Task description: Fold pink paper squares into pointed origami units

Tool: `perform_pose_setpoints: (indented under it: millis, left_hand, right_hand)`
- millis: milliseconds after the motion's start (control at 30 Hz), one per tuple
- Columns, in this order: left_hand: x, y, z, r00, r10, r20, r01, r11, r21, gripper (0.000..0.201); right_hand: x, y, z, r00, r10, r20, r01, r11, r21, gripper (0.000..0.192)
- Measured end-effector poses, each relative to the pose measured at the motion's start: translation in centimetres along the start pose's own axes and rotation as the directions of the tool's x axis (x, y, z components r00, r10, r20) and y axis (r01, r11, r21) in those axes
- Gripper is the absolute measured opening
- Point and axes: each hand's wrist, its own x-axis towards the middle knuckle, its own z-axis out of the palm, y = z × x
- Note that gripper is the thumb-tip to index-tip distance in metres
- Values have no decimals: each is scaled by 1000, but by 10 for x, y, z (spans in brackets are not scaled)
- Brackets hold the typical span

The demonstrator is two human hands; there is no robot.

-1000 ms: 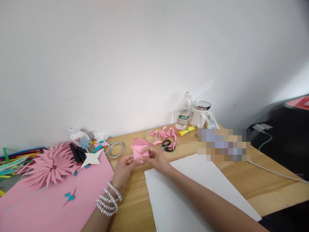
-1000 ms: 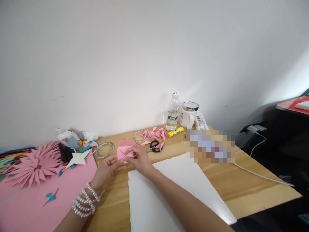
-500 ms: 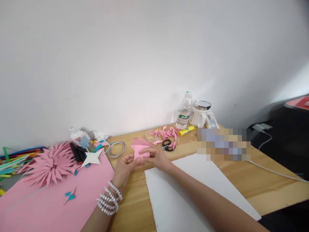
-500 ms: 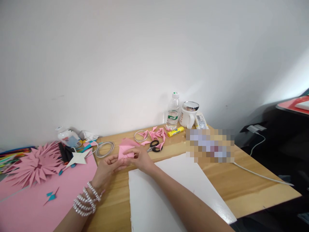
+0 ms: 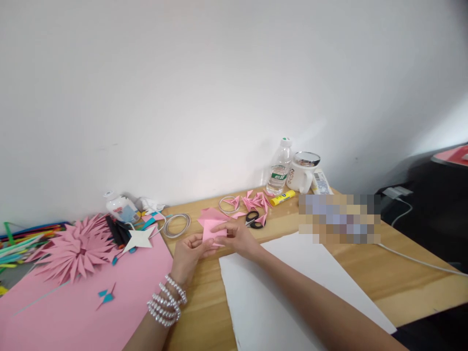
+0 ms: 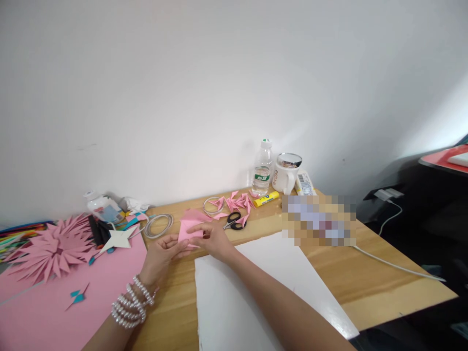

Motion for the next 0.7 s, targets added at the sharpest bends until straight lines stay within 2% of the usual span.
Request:
perform_pose_setpoints:
  millis: [333,467,567,700]
  left_hand:
    - [-2,3,3,1000,-3,-22,3,1000,6,30]
    - [-2,3,3,999,18,39,-18,1000,-11,37]
    - [-1,2,2,998,1,64,0,1000,-14,33]
    - [-1,1,4,999,-22,38,22,1000,7,26]
  right_hand:
    - [0,0,1,999,23,-24,-21,998,52,20]
    - [0,-1,1,998,34,-57,-32,998,48,19]
    - [0,-1,1,997,33,-68,-31,999,38,19]
    - [0,0,2,997,35,-63,-32,998,50,20]
